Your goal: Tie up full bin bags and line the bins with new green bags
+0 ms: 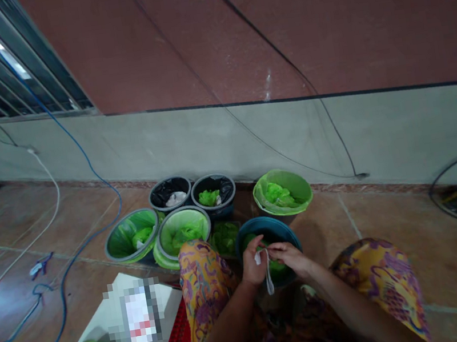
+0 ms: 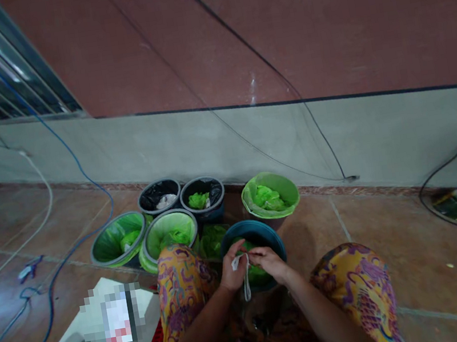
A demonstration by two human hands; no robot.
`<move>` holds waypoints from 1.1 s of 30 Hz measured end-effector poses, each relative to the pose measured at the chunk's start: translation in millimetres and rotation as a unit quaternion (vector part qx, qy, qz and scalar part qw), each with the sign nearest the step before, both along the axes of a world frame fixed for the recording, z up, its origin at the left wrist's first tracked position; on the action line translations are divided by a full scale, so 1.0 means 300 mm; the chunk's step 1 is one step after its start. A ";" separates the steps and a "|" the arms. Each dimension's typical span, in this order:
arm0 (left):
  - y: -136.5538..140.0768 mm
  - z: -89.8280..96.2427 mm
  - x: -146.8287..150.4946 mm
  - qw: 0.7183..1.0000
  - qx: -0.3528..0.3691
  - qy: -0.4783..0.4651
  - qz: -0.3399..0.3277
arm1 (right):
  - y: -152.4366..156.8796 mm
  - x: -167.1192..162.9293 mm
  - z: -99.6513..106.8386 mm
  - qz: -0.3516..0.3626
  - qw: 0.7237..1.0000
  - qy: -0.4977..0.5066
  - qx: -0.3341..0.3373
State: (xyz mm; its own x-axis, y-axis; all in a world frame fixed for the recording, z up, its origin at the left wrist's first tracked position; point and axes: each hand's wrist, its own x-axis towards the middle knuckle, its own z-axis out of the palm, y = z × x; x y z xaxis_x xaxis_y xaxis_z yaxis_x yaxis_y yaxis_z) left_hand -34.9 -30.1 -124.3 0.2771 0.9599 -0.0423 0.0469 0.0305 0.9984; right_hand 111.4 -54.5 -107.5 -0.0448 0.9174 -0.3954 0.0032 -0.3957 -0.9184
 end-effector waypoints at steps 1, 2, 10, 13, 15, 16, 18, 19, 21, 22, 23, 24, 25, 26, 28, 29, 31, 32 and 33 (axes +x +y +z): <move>0.000 -0.007 0.003 1.000 -0.020 -0.015 0.004 | -0.002 0.007 0.001 0.000 1.000 0.002 -0.006; 0.002 -0.012 0.006 0.999 -0.040 -0.028 0.006 | -0.002 0.013 0.001 0.004 1.000 -0.002 -0.005; 0.022 0.019 0.011 0.988 -0.149 -0.033 -0.005 | 0.038 0.031 0.060 0.147 0.905 -0.375 0.136; 0.022 0.040 0.013 0.988 -0.155 -0.013 0.006 | 0.031 0.023 0.108 0.205 0.783 -0.547 0.215; 0.021 0.045 0.016 0.986 -0.164 -0.005 0.019 | 0.020 0.013 0.117 0.203 0.740 -0.600 0.224; 0.021 0.045 0.018 0.985 -0.168 -0.003 0.024 | 0.016 0.008 0.112 0.190 0.739 -0.608 0.219; 0.020 0.041 0.020 0.984 -0.176 0.000 0.031 | 0.011 -0.001 0.082 0.151 0.776 -0.578 0.201; 0.020 0.038 0.020 0.983 -0.179 0.000 0.033 | 0.012 -0.004 0.060 0.119 0.812 -0.539 0.189; 0.020 0.032 0.019 0.983 -0.183 -0.002 0.032 | 0.019 -0.010 0.012 0.032 0.899 -0.410 0.150; 0.020 0.030 0.018 0.983 -0.183 -0.003 0.031 | 0.024 -0.012 -0.010 -0.008 0.936 -0.329 0.124; 0.020 0.028 0.017 0.983 -0.183 -0.004 0.031 | 0.029 -0.013 -0.029 -0.040 0.963 -0.249 0.098; 0.021 0.026 0.016 0.983 -0.180 -0.004 0.030 | 0.033 -0.013 -0.044 -0.061 0.978 -0.182 0.076; 0.021 0.025 0.015 0.984 -0.177 -0.003 0.029 | 0.036 -0.012 -0.055 -0.075 0.986 -0.136 0.060; 0.021 0.024 0.015 0.984 -0.173 -0.002 0.028 | 0.037 -0.011 -0.062 -0.084 0.989 -0.112 0.051; 0.021 0.022 0.016 0.986 -0.166 0.002 0.028 | 0.037 -0.005 -0.065 -0.100 0.987 -0.118 0.050; 0.021 0.021 0.017 0.986 -0.162 0.005 0.029 | 0.037 -0.001 -0.062 -0.106 0.983 -0.138 0.055; 0.021 0.020 0.018 0.987 -0.154 0.007 0.036 | 0.035 0.008 -0.052 -0.103 0.973 -0.197 0.069; 0.021 0.020 0.018 0.988 -0.147 0.014 0.038 | 0.034 0.013 -0.046 -0.095 0.965 -0.234 0.076; 0.022 0.019 0.017 0.989 -0.138 0.028 0.039 | 0.033 0.018 -0.039 -0.086 0.954 -0.274 0.079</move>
